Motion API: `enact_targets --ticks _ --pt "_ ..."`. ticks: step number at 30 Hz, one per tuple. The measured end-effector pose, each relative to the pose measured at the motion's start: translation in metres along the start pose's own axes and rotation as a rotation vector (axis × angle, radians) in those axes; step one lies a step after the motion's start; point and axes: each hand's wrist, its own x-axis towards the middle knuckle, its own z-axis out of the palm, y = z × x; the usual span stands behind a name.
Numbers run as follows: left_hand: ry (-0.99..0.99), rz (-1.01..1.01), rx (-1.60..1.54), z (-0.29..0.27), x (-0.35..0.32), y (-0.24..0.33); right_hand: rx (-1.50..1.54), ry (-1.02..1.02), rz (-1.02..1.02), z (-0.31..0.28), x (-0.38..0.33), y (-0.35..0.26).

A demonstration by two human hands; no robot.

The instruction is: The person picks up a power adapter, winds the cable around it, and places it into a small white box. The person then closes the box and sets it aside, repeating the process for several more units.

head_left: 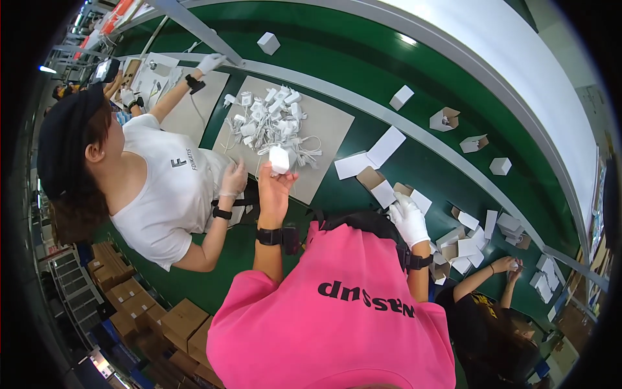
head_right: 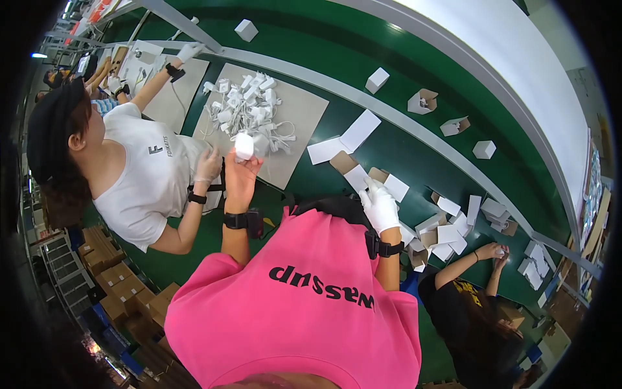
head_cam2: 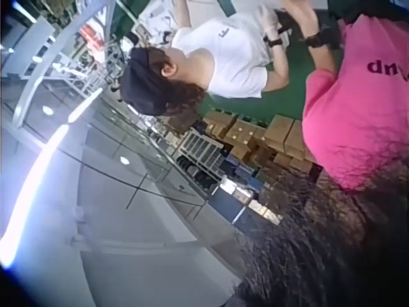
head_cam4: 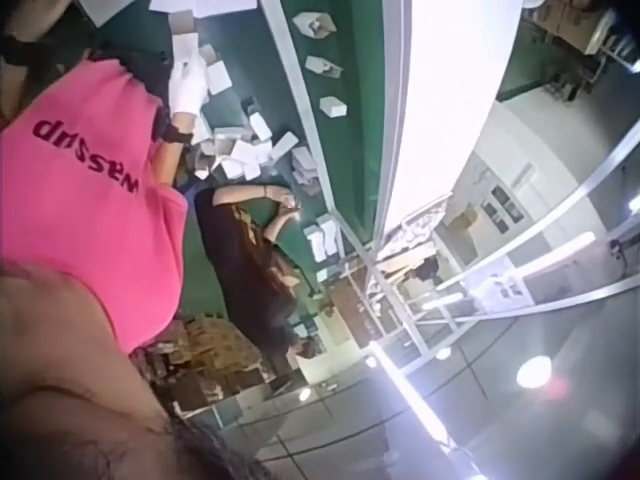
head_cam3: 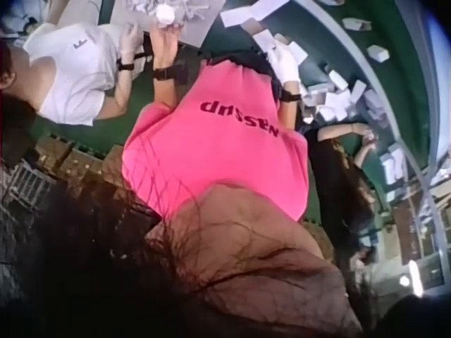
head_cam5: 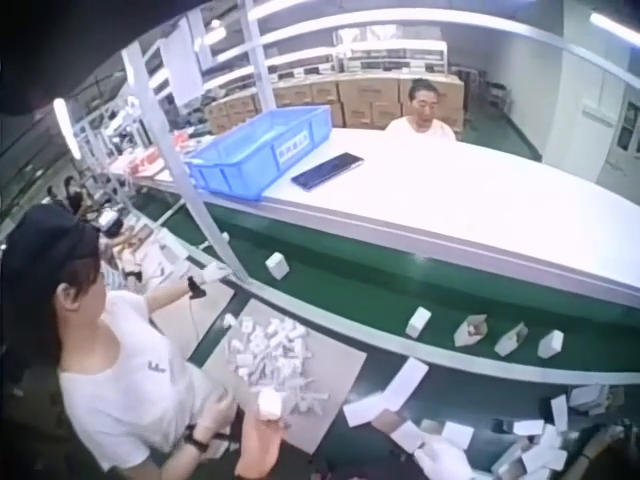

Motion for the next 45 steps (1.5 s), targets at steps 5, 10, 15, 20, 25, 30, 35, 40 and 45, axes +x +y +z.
enact_targets --ticks 5,10,15,20,25,30,35,40,45 --pt "-0.102 0.041 -0.102 0.001 0.012 0.004 -0.040 -0.025 -0.133 -0.002 0.018 -0.031" --pt "-0.061 -0.178 -0.060 -0.052 0.037 -0.042 0.031 -0.137 -0.435 0.009 0.047 -0.085" --pt "-0.044 -0.196 0.588 -0.059 0.018 -0.071 0.155 -0.235 -0.539 0.071 0.084 -0.095" --pt "0.041 0.073 1.220 -0.082 0.013 -0.076 -0.147 -0.427 -0.418 0.134 0.142 -0.089" --pt "0.143 0.099 1.204 -0.099 0.019 -0.071 -0.412 -0.396 -0.409 0.168 0.158 -0.102" --pt "0.131 0.095 1.139 -0.115 0.037 -0.084 -0.263 -0.296 -0.077 0.195 0.167 -0.110" --pt "0.138 0.190 1.085 -0.133 0.078 -0.106 0.385 -0.633 -0.153 0.175 0.187 -0.099" --pt "0.102 0.305 1.393 -0.119 0.100 -0.110 0.799 -0.590 0.086 0.127 0.194 -0.110" --pt "0.015 0.227 1.150 -0.125 0.131 -0.089 0.318 -0.349 -0.100 0.138 0.216 -0.114"
